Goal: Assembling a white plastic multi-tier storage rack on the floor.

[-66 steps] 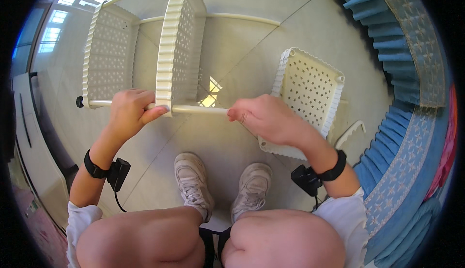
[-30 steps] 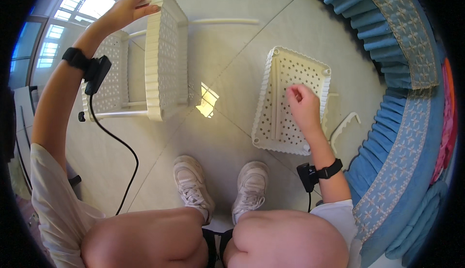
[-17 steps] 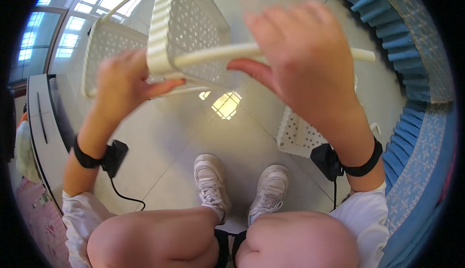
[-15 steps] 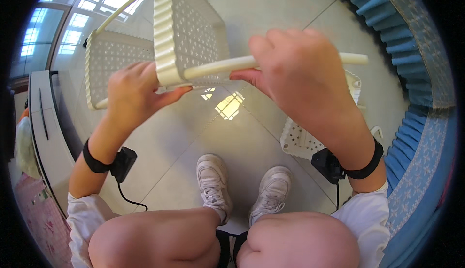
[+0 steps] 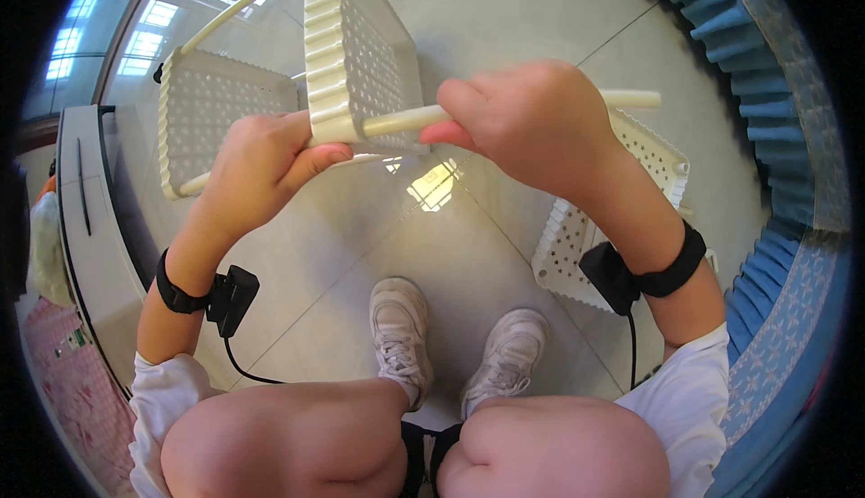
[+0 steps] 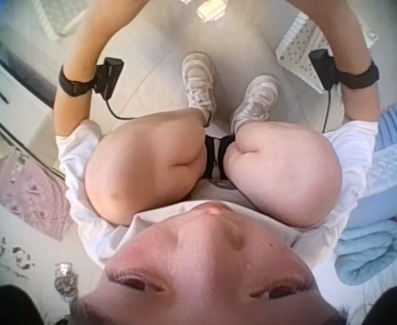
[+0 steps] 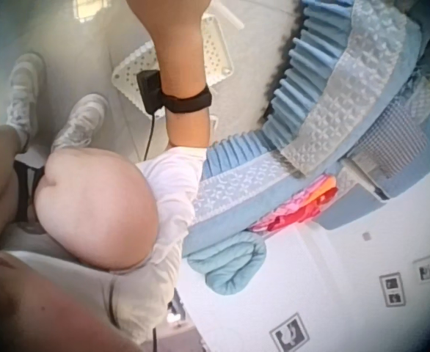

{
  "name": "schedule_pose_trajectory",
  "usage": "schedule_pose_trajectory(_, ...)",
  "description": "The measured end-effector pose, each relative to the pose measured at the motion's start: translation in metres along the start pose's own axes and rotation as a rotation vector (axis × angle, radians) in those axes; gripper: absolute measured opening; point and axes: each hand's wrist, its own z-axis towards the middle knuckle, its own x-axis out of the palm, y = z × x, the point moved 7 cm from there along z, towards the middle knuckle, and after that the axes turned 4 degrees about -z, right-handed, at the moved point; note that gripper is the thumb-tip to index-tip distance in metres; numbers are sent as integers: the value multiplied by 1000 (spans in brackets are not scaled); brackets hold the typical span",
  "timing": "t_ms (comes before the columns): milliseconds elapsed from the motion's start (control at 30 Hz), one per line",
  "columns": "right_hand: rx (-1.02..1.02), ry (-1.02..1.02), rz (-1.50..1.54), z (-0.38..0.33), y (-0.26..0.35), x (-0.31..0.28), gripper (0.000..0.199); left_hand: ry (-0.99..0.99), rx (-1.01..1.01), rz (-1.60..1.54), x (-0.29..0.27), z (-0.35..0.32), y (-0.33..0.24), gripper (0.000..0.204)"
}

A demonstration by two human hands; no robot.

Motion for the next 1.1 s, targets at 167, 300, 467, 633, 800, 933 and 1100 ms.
schedule_pose_trajectory(167, -119, -220, -260, -8, -2, -13, 27, 15, -61, -114, 1, 6, 3, 42)
schedule_pose_trajectory(300, 20, -380, -253, -52, -51, -34, 21, -11, -183, -46, -11, -5, 27, 62)
schedule_pose_trajectory(467, 1145, -311, 744, -159, -99, -10, 14, 20, -248, -52, -7, -14, 27, 53)
schedule_pose_trajectory(633, 1420, -241, 406, -287, -91, 14, 19, -401, 52, -57, -49, -9, 37, 38)
schedule_pose_trajectory(800, 1440, -75, 124, -327, -86, 32, 20, -686, 300, 468, -103, 46, 75, 36)
schedule_pose_trajectory(933, 1392, 102, 60, -316, -78, 45, 23, -190, 58, 31, -78, 113, 157, 51)
schedule_pose_trajectory(1100, 1373, 8, 27, -311, -77, 42, 23, -47, -188, -21, -70, 133, 186, 62)
